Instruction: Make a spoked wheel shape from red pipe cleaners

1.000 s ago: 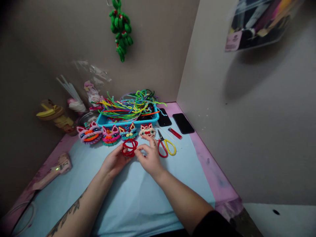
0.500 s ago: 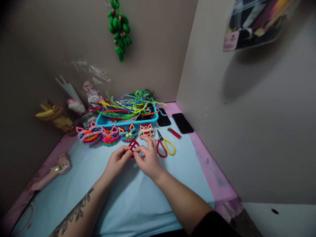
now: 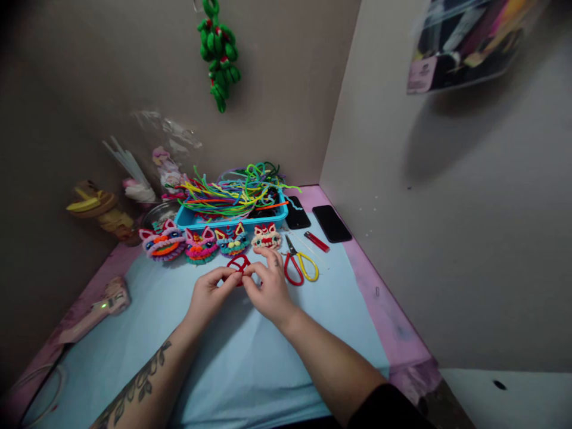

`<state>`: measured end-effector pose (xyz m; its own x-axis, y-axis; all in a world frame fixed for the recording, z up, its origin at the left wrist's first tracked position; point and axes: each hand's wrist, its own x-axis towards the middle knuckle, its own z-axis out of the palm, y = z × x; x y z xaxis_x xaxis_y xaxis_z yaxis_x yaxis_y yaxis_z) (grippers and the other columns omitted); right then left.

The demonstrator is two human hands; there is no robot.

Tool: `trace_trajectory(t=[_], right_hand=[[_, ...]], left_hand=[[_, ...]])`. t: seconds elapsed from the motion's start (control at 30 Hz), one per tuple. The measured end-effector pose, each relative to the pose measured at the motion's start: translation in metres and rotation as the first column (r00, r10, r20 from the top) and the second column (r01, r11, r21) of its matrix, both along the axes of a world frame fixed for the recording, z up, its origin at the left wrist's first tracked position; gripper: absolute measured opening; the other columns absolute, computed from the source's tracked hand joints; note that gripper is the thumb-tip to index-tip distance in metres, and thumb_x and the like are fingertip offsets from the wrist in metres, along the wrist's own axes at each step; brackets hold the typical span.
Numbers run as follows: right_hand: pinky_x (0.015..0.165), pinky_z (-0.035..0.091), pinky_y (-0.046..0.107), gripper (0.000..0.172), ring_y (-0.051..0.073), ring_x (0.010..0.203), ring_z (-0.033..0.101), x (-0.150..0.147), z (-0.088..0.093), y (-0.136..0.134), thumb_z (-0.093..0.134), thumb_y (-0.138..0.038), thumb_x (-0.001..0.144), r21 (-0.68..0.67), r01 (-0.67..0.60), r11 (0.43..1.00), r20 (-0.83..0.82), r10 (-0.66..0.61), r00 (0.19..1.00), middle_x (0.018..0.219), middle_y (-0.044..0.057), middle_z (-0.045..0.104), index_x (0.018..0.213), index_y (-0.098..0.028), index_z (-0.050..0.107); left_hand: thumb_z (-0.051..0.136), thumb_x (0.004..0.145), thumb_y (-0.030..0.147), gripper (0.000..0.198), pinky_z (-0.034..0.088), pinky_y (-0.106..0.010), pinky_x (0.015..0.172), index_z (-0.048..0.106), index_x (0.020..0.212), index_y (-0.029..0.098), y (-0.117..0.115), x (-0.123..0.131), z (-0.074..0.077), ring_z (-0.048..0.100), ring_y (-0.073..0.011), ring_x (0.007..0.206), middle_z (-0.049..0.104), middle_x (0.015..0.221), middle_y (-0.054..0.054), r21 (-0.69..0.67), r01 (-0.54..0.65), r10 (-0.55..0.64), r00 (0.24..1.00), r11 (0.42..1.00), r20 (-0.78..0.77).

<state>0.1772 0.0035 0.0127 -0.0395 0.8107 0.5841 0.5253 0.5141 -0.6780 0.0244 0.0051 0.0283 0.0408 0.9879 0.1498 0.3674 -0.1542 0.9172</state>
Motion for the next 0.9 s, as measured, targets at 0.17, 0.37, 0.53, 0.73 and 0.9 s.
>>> trace_trajectory(t=[0.17,0.37,0.53,0.73,0.9], right_hand=[[0.102,0.037,0.048,0.019,0.025,0.12,0.042,0.005,0.003,0.0,0.053,-0.015,0.082,0.085,-0.076,0.994,0.054,0.071,0.996,0.122,0.007,0.051,0.091,-0.026,0.067],[0.104,0.035,0.05,0.027,0.026,0.124,0.038,0.01,0.006,0.001,0.05,-0.012,0.082,0.078,-0.134,0.988,0.126,0.123,0.984,0.128,0.004,0.048,0.092,-0.028,0.07],[0.104,0.036,0.05,0.027,0.027,0.124,0.036,0.012,0.006,0.001,0.053,-0.012,0.08,0.111,-0.115,0.987,0.194,0.092,0.977,0.128,0.005,0.047,0.096,-0.028,0.07],[0.102,0.038,0.049,0.022,0.027,0.125,0.035,0.012,0.003,0.003,0.056,-0.014,0.081,0.18,-0.086,0.98,0.28,0.033,0.959,0.125,0.005,0.052,0.093,-0.028,0.068],[0.099,0.038,0.047,0.018,0.026,0.123,0.036,0.011,0.003,0.004,0.054,-0.015,0.084,0.23,-0.061,0.971,0.356,-0.026,0.934,0.124,0.006,0.055,0.088,-0.027,0.067]], left_hand=[[0.058,0.078,0.033,0.02,0.044,-0.026,0.068,0.068,0.072,0.017,0.001,-0.002,0.002,0.058,-0.0166,0.069,0.067,0.072,-0.003,-0.076,0.109,-0.108,0.994,0.991,0.01],[0.053,0.083,0.031,0.019,0.044,-0.027,0.073,0.067,0.078,0.018,0.001,-0.003,-0.003,0.058,-0.0177,0.076,0.067,0.077,-0.004,-0.035,0.211,-0.214,0.973,0.977,-0.091],[0.052,0.084,0.031,0.019,0.043,-0.028,0.072,0.063,0.076,0.018,0.002,-0.003,-0.007,0.056,-0.0175,0.074,0.064,0.076,-0.004,0.01,0.173,-0.17,0.975,0.985,-0.146],[0.054,0.082,0.029,0.018,0.04,-0.029,0.07,0.063,0.07,0.02,0.002,0.0,-0.008,0.054,-0.0181,0.071,0.062,0.07,-0.003,0.088,0.144,-0.125,0.973,0.986,-0.195],[0.053,0.082,0.03,0.017,0.039,-0.031,0.072,0.062,0.071,0.021,0.001,0.001,-0.011,0.054,-0.0192,0.072,0.062,0.071,-0.003,0.109,0.13,-0.101,0.965,0.985,-0.241]])
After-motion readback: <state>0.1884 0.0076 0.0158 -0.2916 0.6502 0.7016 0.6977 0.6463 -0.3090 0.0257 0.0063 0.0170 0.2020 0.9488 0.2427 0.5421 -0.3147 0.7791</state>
